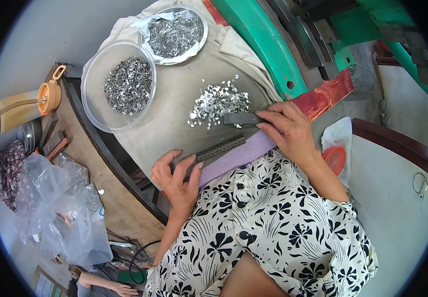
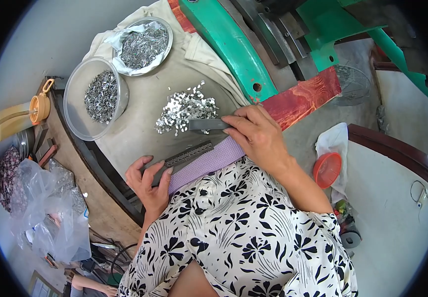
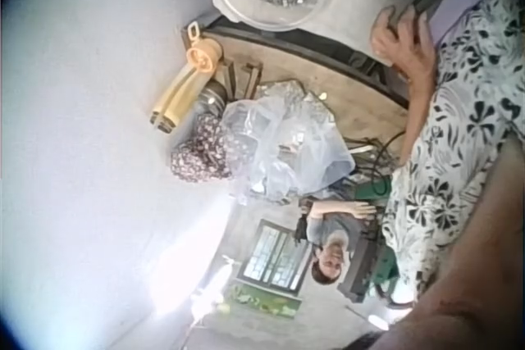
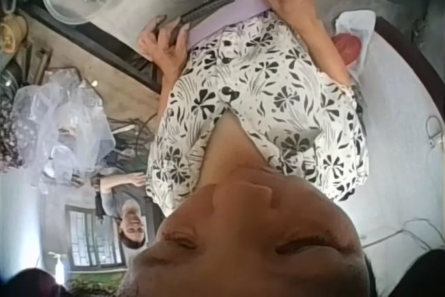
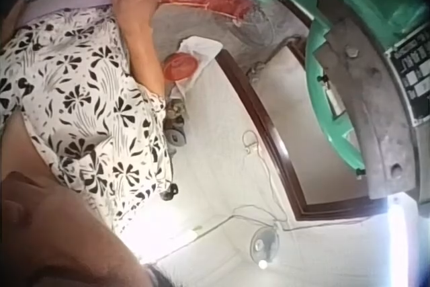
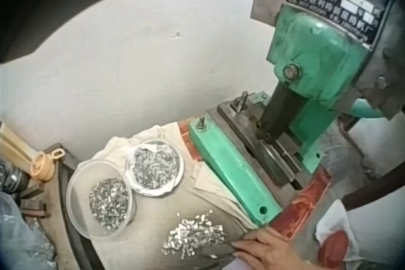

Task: The recorder aligns small metal fasteners onto a guide rail and then uses a press machine to secure them.

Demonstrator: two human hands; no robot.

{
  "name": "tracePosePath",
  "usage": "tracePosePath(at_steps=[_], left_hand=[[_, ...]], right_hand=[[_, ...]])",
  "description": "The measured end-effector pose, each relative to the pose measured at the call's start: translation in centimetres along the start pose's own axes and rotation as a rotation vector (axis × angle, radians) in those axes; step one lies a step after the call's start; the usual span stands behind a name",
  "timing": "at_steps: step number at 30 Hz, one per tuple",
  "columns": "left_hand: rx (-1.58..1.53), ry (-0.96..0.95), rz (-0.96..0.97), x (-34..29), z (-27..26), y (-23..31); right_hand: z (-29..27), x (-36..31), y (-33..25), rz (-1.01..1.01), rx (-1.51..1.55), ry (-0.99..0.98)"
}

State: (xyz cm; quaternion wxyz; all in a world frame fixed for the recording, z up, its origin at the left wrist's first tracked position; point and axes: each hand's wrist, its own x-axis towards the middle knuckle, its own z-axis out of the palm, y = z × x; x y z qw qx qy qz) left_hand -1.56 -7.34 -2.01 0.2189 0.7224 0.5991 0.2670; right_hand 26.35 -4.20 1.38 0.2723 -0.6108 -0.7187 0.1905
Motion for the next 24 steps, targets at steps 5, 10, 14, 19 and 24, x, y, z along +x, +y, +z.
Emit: tracePosePath(at_steps=[5, 10, 14, 19, 24], left_hand=[[0.006, -0.013, -0.021, 0.2, -0.2, 0.3], [0.003, -0.053, -0.065, 0.7, -0.5, 0.3], [-0.015, -0.054, -0.066, 0.8, -0.5, 0.2], [-0.036, -0.058, -0.066, 0.9, -0.5, 0.0], [-0.026, -0.105, -0.065, 1.3, -0.9, 0.2]], right_hand=[[0.6, 0.1, -0.1, 0.006, -0.115, 0.019], [-0.1, 0.4, -1.1, -0.106, 0.009, -0.076], [0.2, 0.7, -1.4, -0.254, 0.014, -0.204], [0.3, 2.0, -1.9, -0.412, -0.133, -0.308], [0.6, 2.7, -2.6, -0.479, -0.256, -0.368]])
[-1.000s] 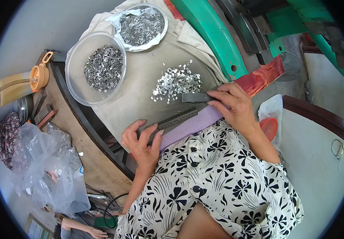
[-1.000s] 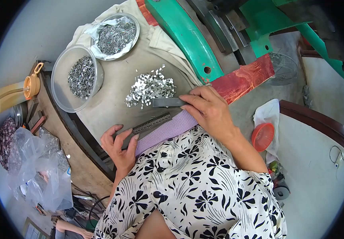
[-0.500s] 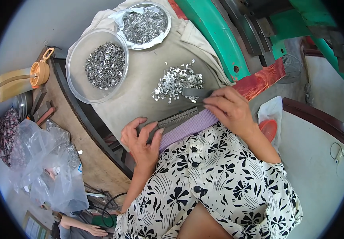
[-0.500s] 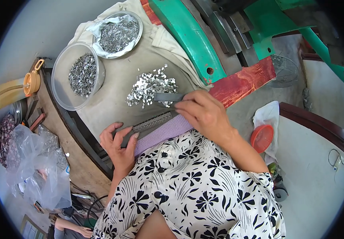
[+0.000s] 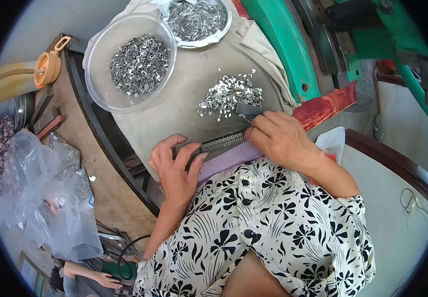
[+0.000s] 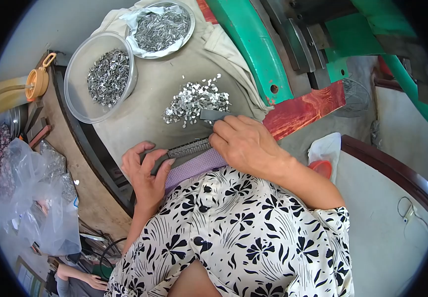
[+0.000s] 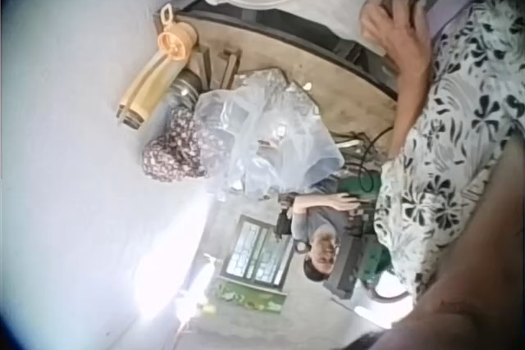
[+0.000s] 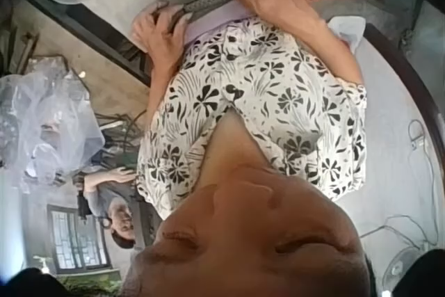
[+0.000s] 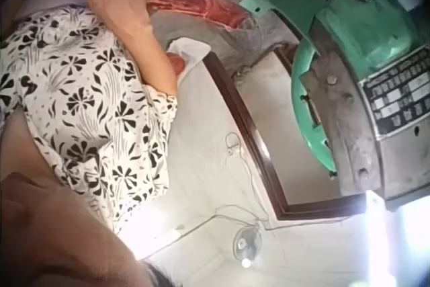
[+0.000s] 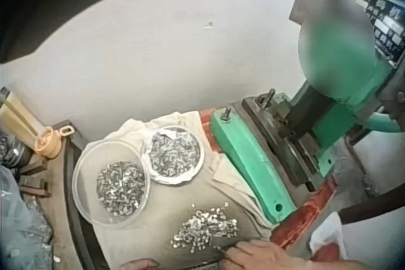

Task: The recorder aligns small metal fasteners onto a guide rail and then uses a press machine to secure them.

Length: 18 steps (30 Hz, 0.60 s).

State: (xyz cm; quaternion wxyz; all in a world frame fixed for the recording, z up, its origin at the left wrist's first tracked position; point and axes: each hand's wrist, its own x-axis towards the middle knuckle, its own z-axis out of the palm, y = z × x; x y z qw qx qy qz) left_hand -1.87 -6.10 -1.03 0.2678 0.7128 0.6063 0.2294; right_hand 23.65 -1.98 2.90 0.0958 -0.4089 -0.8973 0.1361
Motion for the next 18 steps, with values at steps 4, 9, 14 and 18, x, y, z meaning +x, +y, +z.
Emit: tracePosePath(at_steps=[4, 9, 14, 18], left_hand=[[-0.001, -0.001, 0.007, 0.2, -0.3, -0.1], [0.020, 0.005, 0.038, -0.2, -0.7, -1.0], [-0.010, -0.004, 0.023, -0.3, -0.9, -1.3], [-0.015, 0.001, 0.029, -0.4, -0.9, -1.4]], right_hand=[[0.1, 0.2, 0.1, 0.041, 0.093, 0.002], [0.1, 1.5, 0.8, 0.125, 0.271, 0.123], [1.0, 2.8, 1.5, 0.114, 0.180, 0.050], [0.1, 3.5, 2.4, 0.029, 0.184, 0.004]])
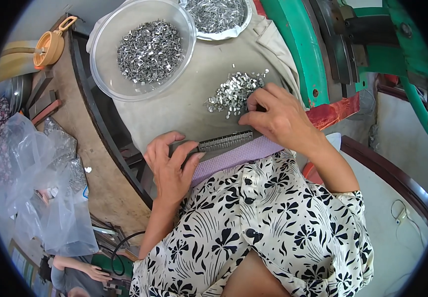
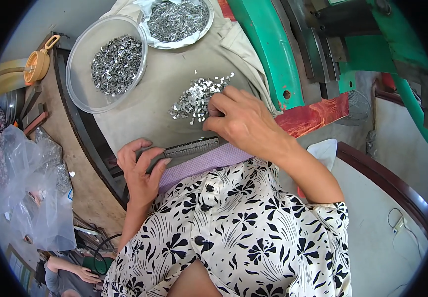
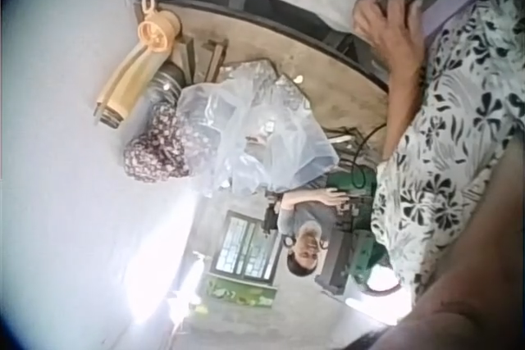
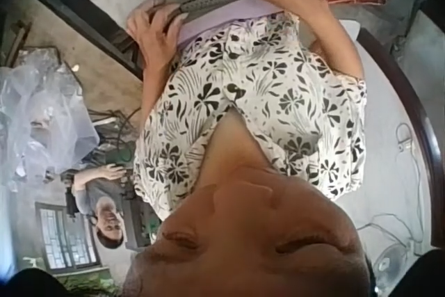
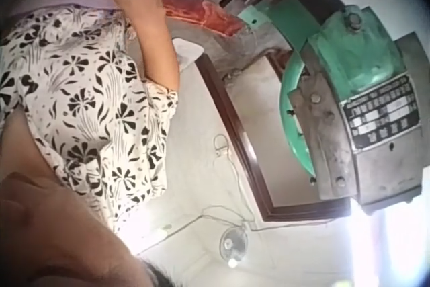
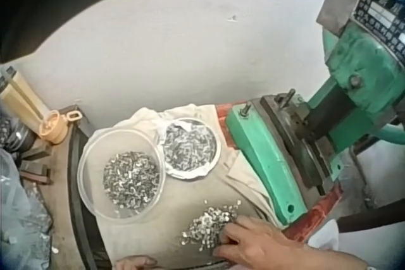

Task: The recorder aligns small metal fasteners onto a guide rail and then uses a press machine to secure them.

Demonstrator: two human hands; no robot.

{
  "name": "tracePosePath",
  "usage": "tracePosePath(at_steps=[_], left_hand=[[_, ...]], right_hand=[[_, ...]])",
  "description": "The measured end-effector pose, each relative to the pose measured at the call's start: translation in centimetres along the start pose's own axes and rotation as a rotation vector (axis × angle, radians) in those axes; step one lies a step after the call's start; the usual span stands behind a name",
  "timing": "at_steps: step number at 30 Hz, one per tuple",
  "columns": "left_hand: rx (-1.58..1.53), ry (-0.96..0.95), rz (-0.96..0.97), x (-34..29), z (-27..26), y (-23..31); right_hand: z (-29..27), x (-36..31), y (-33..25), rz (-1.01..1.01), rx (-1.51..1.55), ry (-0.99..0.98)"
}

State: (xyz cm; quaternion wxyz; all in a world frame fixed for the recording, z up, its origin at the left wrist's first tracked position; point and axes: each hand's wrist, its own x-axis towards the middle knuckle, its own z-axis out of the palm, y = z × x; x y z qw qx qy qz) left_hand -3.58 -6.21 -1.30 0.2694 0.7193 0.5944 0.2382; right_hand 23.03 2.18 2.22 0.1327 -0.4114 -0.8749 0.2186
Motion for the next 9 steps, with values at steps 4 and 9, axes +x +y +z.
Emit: tracePosePath(at_steps=[4, 9], left_hand=[[-0.005, -0.009, -0.001, 0.05, 0.02, -0.14], [-0.005, -0.007, 0.000, 0.02, 0.02, -0.26]], right_hand=[[-0.07, 0.04, 0.47, -0.038, -0.006, -0.021], [-0.02, -0.25, 0.32, 0.020, -0.042, -0.020]])
